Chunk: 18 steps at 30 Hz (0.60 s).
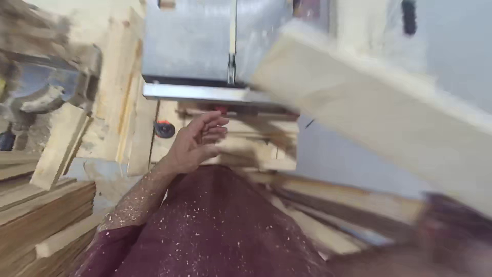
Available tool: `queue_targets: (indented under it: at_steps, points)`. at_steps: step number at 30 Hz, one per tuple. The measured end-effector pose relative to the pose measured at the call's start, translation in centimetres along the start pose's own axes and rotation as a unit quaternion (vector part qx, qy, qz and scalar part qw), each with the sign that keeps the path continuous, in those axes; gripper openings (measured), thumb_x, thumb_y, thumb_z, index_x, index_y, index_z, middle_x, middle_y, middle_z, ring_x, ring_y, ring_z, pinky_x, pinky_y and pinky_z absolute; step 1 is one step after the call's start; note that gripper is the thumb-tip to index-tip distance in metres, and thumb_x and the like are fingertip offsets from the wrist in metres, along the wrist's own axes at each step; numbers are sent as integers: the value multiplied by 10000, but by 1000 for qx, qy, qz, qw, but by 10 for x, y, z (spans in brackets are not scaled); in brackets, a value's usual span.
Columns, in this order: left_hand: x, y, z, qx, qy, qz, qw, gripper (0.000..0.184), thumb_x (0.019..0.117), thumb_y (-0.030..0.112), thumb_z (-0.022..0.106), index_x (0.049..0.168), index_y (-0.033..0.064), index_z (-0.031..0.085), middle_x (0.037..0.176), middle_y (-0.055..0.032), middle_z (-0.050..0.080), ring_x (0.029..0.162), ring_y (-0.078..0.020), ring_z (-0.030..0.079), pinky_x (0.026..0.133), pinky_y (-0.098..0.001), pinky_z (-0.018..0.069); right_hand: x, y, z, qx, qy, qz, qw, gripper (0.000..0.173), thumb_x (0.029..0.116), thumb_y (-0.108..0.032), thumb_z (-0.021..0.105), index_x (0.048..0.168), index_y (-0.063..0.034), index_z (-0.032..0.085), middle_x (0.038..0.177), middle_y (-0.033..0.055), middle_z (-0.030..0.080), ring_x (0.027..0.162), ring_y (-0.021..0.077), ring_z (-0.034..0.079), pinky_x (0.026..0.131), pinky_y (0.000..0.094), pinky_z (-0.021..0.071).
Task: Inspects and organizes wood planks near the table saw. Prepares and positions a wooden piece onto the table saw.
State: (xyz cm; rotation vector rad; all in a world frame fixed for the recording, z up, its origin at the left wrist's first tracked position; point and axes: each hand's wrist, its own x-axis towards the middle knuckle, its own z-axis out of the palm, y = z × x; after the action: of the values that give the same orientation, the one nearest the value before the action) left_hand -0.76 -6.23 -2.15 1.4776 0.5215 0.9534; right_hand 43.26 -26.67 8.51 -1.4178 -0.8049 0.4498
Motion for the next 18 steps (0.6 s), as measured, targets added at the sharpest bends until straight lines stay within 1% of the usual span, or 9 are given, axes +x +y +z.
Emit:
queue_targets:
  at_steps: [2,3,5,7,10,12,14,16,18]
  points:
    - [-34,-17,9,-154,20,-101,983,879,925,708,572,1484,54,391,1370,-173,630,1202,-364,655,981,-556,579,-48,54,25,70,-34,111,991,145,1055,-350,553,1099,-244,642,918,-51,769,788,112,737,758,327,641]
    - [-50,-25,9,-205,54,-135,968,757,968,659,547,1431,71,435,1277,-172,671,1145,-376,680,946,-574,592,-68,78,40,104,-59,157,980,97,1000,-326,657,1067,-259,677,903,-47,770,744,110,731,707,321,644]
    - [-72,-41,7,-219,148,-212,941,319,1090,358,459,1201,74,553,967,-98,748,882,-275,752,813,-482,640,-93,115,64,162,-114,216,956,160,986,-266,691,1122,-185,671,954,17,766,778,172,742,747,394,653]
    - [-82,-47,0,-206,218,-308,903,284,1110,242,371,1039,51,570,802,-68,726,756,-232,744,721,-428,649,-108,131,76,173,-135,251,943,277,948,-275,746,1173,-145,651,998,38,759,835,201,749,820,438,649]
    - [-104,-42,-27,-226,262,-346,872,363,1121,292,363,1246,-14,511,1016,-138,734,929,-274,742,808,-466,638,-111,132,99,114,-191,276,935,346,927,-302,760,1212,-165,619,1005,3,759,832,178,750,785,398,658]
    - [-115,-44,-40,-319,281,-285,859,369,1121,269,369,1356,-8,432,1185,-177,683,1077,-310,700,939,-514,594,-112,120,119,65,-246,265,930,322,888,-254,773,1182,-225,646,969,-69,765,784,104,741,729,311,652]
    - [-124,-40,-50,-385,294,-222,846,376,1124,261,334,1385,5,424,1243,-184,664,1142,-312,670,994,-520,553,-117,115,154,45,-322,240,915,368,827,-244,834,1157,-277,675,968,-118,760,783,62,722,743,282,640]
    - [-131,-28,-54,-396,325,-187,838,439,1132,298,307,1419,-21,400,1253,-210,663,1143,-324,677,1008,-528,553,-131,112,207,19,-374,208,904,410,771,-169,872,1141,-212,699,1018,-66,773,873,105,746,804,336,654]
    - [-136,-14,-57,-400,382,-164,817,511,1126,348,308,1497,-3,286,1298,-235,633,1136,-351,677,985,-542,563,-150,98,265,-103,-449,107,881,372,732,-145,844,1073,-87,705,981,-28,748,887,28,706,815,252,613]
